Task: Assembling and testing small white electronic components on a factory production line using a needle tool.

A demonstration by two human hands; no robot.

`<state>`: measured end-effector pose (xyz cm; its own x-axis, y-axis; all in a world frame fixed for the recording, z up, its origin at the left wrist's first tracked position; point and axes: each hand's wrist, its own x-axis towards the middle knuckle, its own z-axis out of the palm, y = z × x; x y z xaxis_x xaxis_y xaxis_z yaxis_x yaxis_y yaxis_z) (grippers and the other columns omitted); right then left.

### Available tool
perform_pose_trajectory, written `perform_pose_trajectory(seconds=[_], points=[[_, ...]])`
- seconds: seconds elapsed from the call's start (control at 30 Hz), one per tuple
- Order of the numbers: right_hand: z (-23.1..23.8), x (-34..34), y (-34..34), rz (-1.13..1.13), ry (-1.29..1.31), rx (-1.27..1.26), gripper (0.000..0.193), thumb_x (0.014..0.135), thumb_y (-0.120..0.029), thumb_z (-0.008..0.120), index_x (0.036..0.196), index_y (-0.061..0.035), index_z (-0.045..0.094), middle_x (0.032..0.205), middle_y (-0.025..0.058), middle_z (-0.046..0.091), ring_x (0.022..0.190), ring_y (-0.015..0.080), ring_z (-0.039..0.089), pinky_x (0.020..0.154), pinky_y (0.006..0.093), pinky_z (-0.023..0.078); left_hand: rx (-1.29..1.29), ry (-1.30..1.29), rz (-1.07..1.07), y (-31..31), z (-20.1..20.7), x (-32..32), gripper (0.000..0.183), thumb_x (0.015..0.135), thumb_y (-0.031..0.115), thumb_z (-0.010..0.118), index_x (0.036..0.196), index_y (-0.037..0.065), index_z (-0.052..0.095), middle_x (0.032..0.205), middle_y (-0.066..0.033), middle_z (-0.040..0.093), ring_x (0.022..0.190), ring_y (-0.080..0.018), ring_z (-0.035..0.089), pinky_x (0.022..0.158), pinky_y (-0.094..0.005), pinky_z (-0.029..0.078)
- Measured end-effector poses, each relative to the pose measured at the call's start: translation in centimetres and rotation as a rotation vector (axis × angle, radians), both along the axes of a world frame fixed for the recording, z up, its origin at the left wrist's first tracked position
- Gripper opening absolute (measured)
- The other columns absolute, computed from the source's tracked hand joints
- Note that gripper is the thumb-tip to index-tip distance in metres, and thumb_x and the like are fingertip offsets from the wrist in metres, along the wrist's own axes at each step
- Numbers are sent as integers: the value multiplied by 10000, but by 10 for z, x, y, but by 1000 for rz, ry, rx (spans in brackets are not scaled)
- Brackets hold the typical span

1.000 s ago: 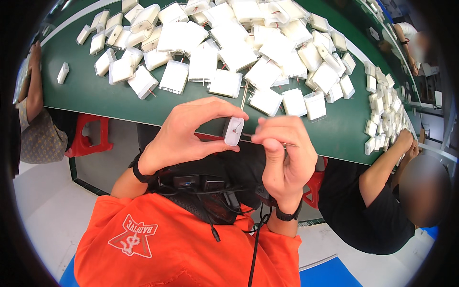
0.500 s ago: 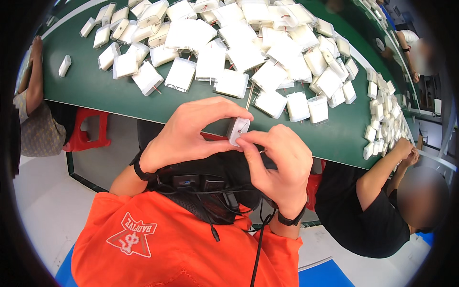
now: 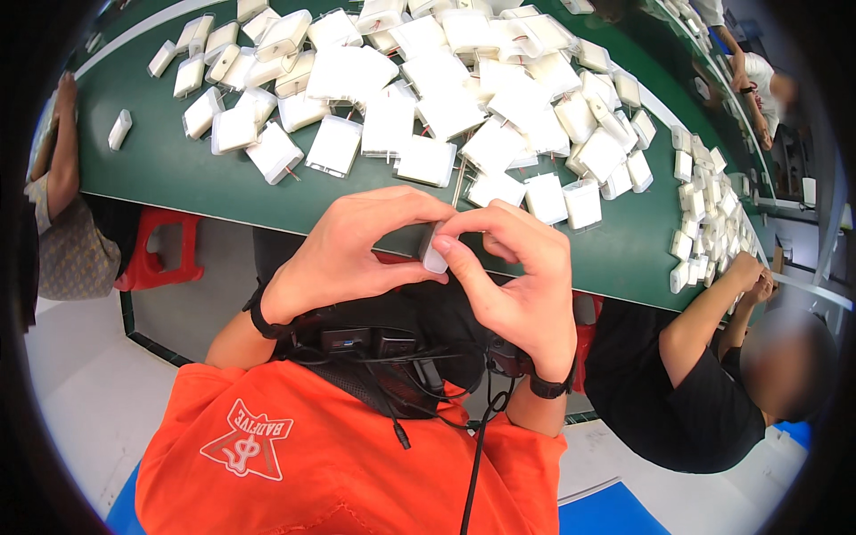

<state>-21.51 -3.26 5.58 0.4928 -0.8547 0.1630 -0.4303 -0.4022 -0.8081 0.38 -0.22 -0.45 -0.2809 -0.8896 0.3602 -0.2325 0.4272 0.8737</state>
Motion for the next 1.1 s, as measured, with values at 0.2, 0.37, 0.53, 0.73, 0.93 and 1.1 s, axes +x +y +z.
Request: perform_pose_trajectory(seconds=[0.2,0.37,0.53,0.73,0.93,1.1], points=[[18,3,-1,-36,-1,10,102,896,13,820,983,-25,784,784,38,696,617,93,554,560,265,375,11,6,1,-7,7,-4,483,811,105,945,1245,39,742,1163,-124,776,1066,-330,759,911,-398,604],[10,5,5,-31,-13,-128,94,906,9,810,987,-20,771,809,97,731,656,230,690,599,352,515,65,-16,-7,1,11,-2,467,802,106,960,1215,39,753,1153,-126,776,1054,-333,766,913,-393,612],[5,7,16,-111,90,-282,116,893,-66,854,949,-41,756,788,92,701,669,265,682,609,370,521,73,-5,-33,15,8,3,563,800,88,939,1315,41,718,1270,-137,764,1144,-357,752,955,-410,618],[1,6,12,-60,-43,-83,137,937,-105,855,1006,-22,770,874,112,744,700,258,704,625,353,548,96,15,-35,10,8,3,644,799,82,950,1384,28,688,1374,-149,745,1237,-333,746,1025,-399,608],[7,-4,0,-186,59,11,152,941,-105,852,1017,-18,753,739,29,565,608,79,420,544,289,327,82,99,-37,-4,8,-6,683,768,55,974,1381,14,676,1335,-140,764,1209,-309,774,1011,-380,607],[-2,-4,4,-230,1,44,122,971,-100,811,1037,-27,739,734,2,477,657,94,383,603,297,311,-6,27,-28,0,3,-1,651,771,58,975,1366,35,712,1338,-120,769,1160,-290,781,975,-379,647]])
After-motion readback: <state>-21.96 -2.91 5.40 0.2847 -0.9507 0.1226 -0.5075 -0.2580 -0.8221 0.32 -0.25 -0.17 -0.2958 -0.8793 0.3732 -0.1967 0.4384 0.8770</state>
